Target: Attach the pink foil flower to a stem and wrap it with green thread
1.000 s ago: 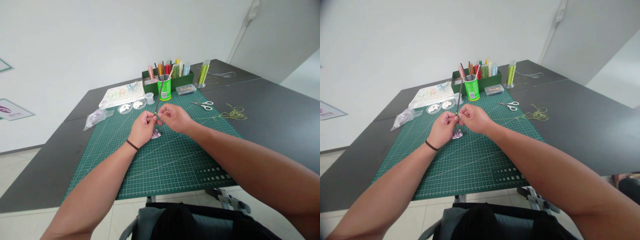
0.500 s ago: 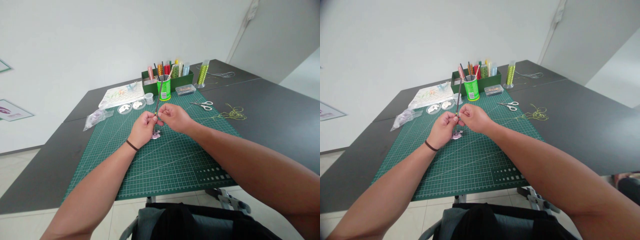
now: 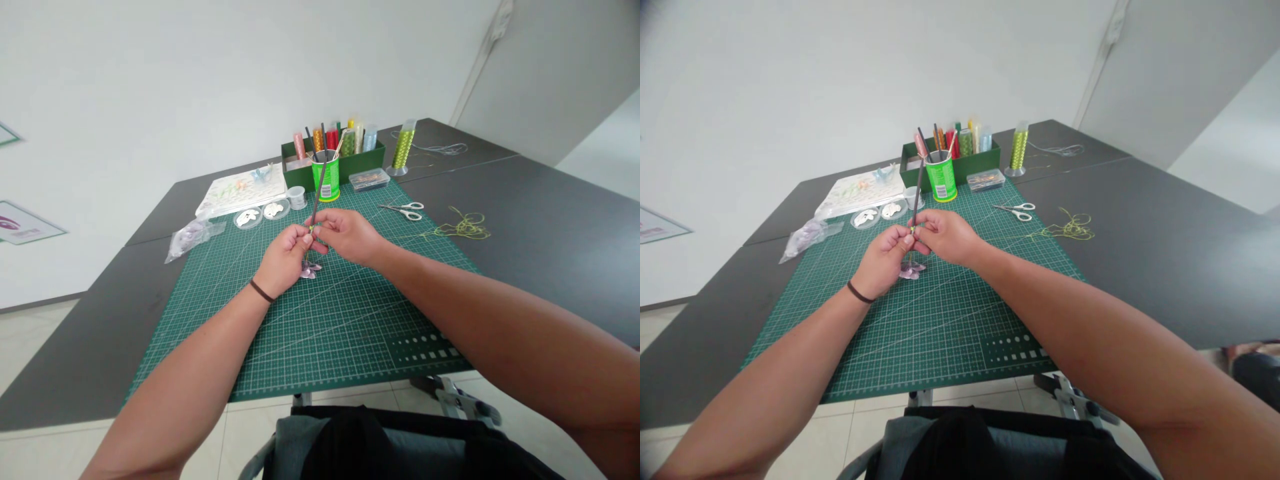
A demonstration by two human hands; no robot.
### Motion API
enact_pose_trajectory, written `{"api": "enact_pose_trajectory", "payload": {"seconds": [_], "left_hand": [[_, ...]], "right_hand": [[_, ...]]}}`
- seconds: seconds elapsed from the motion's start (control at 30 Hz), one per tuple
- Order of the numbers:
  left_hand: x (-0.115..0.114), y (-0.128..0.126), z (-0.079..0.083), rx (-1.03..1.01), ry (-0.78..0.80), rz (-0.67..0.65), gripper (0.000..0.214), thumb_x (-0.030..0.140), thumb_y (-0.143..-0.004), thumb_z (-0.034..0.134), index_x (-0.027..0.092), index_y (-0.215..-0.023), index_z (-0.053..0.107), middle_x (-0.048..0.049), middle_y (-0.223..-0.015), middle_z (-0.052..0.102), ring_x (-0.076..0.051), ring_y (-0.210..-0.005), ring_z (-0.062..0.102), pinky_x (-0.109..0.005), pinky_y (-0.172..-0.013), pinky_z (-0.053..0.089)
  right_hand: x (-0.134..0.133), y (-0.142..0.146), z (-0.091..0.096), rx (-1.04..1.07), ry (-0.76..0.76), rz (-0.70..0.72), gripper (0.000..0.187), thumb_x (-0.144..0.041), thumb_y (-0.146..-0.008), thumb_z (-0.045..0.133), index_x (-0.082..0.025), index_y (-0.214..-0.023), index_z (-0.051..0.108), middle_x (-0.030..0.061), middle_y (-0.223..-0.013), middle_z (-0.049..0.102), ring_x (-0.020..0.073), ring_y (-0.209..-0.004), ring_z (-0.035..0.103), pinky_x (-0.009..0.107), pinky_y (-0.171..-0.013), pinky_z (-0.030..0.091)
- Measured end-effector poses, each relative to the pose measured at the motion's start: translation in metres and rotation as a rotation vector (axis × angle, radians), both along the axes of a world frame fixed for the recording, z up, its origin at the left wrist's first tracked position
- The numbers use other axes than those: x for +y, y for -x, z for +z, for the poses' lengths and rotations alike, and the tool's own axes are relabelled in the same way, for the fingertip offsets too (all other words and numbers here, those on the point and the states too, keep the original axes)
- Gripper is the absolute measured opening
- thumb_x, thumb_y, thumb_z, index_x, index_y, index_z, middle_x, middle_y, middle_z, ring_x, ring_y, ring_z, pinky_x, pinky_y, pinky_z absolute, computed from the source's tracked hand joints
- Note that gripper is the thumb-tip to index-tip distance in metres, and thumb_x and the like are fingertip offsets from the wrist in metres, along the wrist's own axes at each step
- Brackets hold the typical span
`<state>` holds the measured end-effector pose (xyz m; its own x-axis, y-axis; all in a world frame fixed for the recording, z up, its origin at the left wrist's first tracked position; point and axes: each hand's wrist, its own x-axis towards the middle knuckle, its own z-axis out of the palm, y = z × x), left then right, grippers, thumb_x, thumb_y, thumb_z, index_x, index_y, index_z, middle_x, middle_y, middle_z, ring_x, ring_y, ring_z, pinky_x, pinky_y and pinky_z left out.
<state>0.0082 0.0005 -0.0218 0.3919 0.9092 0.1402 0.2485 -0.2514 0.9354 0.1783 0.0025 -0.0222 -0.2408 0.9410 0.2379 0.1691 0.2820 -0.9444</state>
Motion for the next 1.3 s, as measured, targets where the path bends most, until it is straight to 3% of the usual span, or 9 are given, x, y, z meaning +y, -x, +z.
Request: {"api": "enact_pose_trajectory", "payload": {"seconds": [0.4,0.53,0.67,0.83,1.0,1.3], "left_hand": [[0.005,-0.002,-0.006,-0.133,0.037,-0.062,0.015,0.029,-0.097,0.055,0.018,-0.088,0.060,-0.0039,-0.079,0.076,-0.017,-0.079,0.070,-0.032,-0.083,0.052],[0.003,-0.002,-0.004,-0.109,0.090,-0.005,0.014,0.032,-0.098,0.055,0.019,-0.096,0.058,-0.0043,-0.082,0.077,-0.014,-0.063,0.065,-0.026,-0.061,0.050],[0.001,-0.002,0.000,-0.030,0.121,0.030,0.022,0.041,-0.095,0.062,0.020,-0.092,0.056,-0.0033,-0.087,0.077,-0.009,-0.045,0.054,-0.022,-0.044,0.041],[0.000,-0.002,0.005,0.047,0.015,0.079,0.020,0.037,-0.093,0.064,0.018,-0.088,0.067,-0.0045,-0.087,0.077,-0.008,-0.048,0.056,-0.022,-0.044,0.044],[-0.002,-0.002,0.006,0.024,-0.012,0.128,0.020,0.035,-0.092,0.064,0.018,-0.083,0.068,-0.0045,-0.081,0.077,-0.007,-0.045,0.051,-0.022,-0.042,0.039],[0.003,-0.001,0.002,-0.020,-0.026,0.131,0.015,0.030,-0.091,0.063,0.019,-0.082,0.068,-0.0034,-0.077,0.075,-0.010,-0.052,0.053,-0.024,-0.049,0.040]], "right_hand": [[-0.004,0.002,0.004,0.087,0.074,-0.014,0.012,-0.013,-0.091,0.060,-0.020,-0.083,0.055,-0.0064,-0.056,0.055,0.0074,-0.048,0.046,0.021,-0.044,0.033],[-0.001,0.003,0.001,0.111,0.070,-0.011,0.012,-0.016,-0.090,0.062,-0.021,-0.082,0.055,-0.0063,-0.058,0.055,0.0085,-0.052,0.048,0.022,-0.048,0.038],[0.001,0.003,-0.002,0.104,0.060,-0.032,0.014,-0.013,-0.089,0.061,-0.021,-0.079,0.054,-0.0045,-0.063,0.058,0.0104,-0.058,0.055,0.024,-0.055,0.045],[0.002,0.001,-0.004,0.031,-0.001,-0.052,0.011,-0.014,-0.091,0.058,-0.021,-0.083,0.056,-0.0008,-0.069,0.066,0.0134,-0.066,0.061,0.026,-0.060,0.046],[0.000,0.001,-0.003,-0.021,0.001,-0.077,0.010,-0.016,-0.090,0.058,-0.022,-0.083,0.054,-0.0034,-0.063,0.063,0.0113,-0.054,0.049,0.026,-0.051,0.036],[-0.002,-0.001,-0.005,-0.103,-0.105,-0.144,0.010,-0.020,-0.088,0.061,-0.021,-0.080,0.056,-0.0035,-0.063,0.059,0.0113,-0.056,0.047,0.026,-0.051,0.033]]}}
